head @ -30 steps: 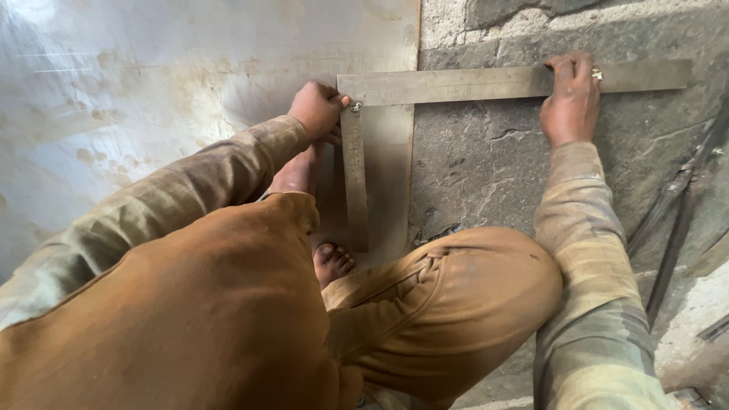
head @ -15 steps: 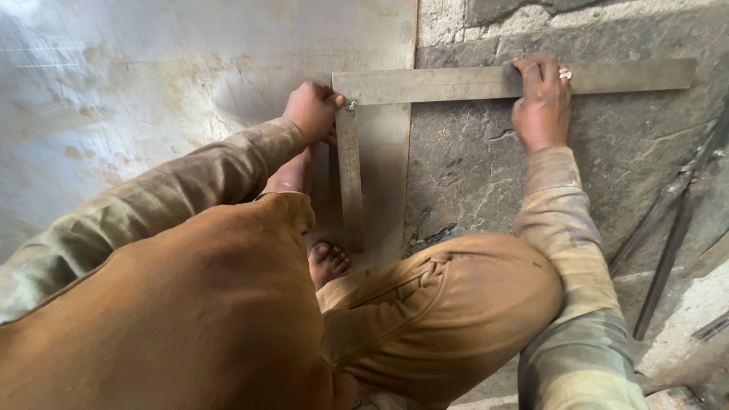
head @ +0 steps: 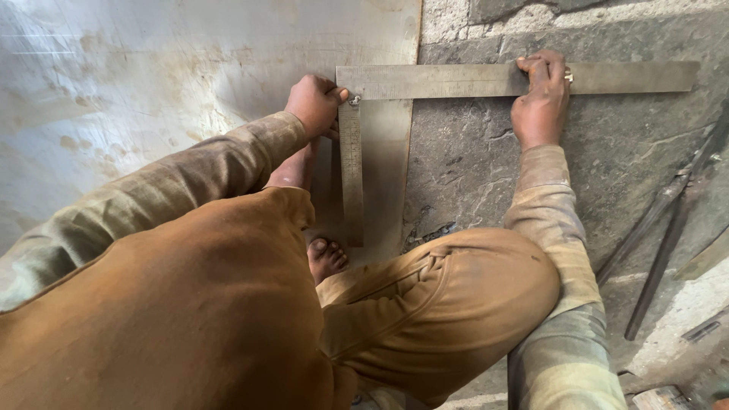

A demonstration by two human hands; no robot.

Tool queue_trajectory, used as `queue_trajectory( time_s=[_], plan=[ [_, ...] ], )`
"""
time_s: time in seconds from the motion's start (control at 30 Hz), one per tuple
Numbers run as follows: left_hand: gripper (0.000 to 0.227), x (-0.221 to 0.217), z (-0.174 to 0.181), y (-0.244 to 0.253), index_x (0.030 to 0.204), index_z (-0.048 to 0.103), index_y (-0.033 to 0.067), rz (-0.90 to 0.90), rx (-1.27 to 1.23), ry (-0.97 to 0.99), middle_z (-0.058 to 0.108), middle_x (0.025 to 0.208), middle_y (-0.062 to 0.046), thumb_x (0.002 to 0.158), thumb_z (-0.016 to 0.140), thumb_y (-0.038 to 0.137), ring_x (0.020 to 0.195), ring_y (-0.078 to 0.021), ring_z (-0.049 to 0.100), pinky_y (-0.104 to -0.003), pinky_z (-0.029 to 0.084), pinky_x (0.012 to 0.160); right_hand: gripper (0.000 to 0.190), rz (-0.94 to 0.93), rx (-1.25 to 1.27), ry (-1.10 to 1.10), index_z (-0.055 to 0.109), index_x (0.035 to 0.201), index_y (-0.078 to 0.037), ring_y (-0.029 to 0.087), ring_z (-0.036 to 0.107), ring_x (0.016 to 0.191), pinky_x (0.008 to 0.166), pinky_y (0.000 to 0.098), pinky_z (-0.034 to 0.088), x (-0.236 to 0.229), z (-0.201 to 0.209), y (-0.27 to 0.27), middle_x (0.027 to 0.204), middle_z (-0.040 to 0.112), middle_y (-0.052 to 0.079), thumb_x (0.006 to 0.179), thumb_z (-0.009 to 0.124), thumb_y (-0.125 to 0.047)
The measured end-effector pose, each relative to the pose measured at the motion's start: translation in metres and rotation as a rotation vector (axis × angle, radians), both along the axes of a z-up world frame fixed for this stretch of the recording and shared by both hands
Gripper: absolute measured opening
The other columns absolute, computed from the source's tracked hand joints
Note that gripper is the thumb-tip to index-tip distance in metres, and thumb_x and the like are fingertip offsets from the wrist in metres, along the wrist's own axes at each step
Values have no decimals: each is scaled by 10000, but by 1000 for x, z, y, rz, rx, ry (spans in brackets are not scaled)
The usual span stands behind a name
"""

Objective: The person sits on the floor and uses a try square and a scribe to mark straight lines on a large metal sheet. They repeatedly position the square, draw lines, and adjust the sheet to mark multiple sections.

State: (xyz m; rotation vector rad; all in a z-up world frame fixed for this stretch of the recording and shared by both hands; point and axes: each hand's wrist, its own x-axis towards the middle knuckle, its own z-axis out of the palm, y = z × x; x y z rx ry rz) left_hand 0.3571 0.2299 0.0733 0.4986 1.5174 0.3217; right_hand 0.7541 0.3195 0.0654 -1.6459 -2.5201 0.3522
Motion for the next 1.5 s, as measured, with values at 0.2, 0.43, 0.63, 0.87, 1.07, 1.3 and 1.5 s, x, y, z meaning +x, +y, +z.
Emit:
queue_trajectory(
  time_s=[0.2,0.43,0.63,0.87,1.07,1.3,1.5],
  plan=[
    [306,5,-2,-3,1097,715,-45,13,30,12,759,873,-147,988,641,231,659,-198,764,-322,670,532,420,11,13,-4,624,1147,-9,313,626,1258,1128,428,533,5,-4,0,1330,572,125,839,516,255],
    [306,10,-9,-11,1041,741,-47,70,104,35,753,774,-132,961,697,245,582,-183,740,-290,627,473,489,-28,-13,-35,630,1201,-9,336,600,1250,1102,463,513,3,2,-5,1324,545,139,794,520,241],
    [315,11,-10,-11,1027,736,-48,92,114,60,750,773,-132,964,697,258,565,-176,732,-297,612,468,442,-22,-5,9,616,1171,-14,325,601,1277,1124,440,527,2,1,-2,1315,528,129,862,488,275],
    [327,11,-2,-8,1031,737,-42,68,92,69,748,764,-129,971,690,276,561,-169,730,-283,612,472,500,-40,-46,48,614,1187,-10,362,587,1253,1095,467,513,3,2,1,1301,526,156,784,481,254],
    [340,10,5,-4,1053,727,-22,5,52,98,763,774,-130,975,679,305,553,-173,742,-280,607,491,449,-47,-70,39,596,1141,11,336,587,1284,1130,437,524,6,-4,3,1340,501,158,825,438,290],
    [330,10,3,-3,1035,748,-19,25,50,83,773,778,-121,969,681,297,574,-163,753,-283,628,512,453,-35,-52,25,601,1145,15,335,586,1250,1097,450,526,9,-5,3,1322,490,157,813,425,267],
    [344,10,0,-4,1034,746,-22,-8,54,119,763,775,-128,967,690,310,585,-178,752,-291,614,505,409,-30,-44,15,601,1152,-9,335,586,1259,1095,449,524,11,-8,4,1297,489,144,880,450,257]
  ],
)
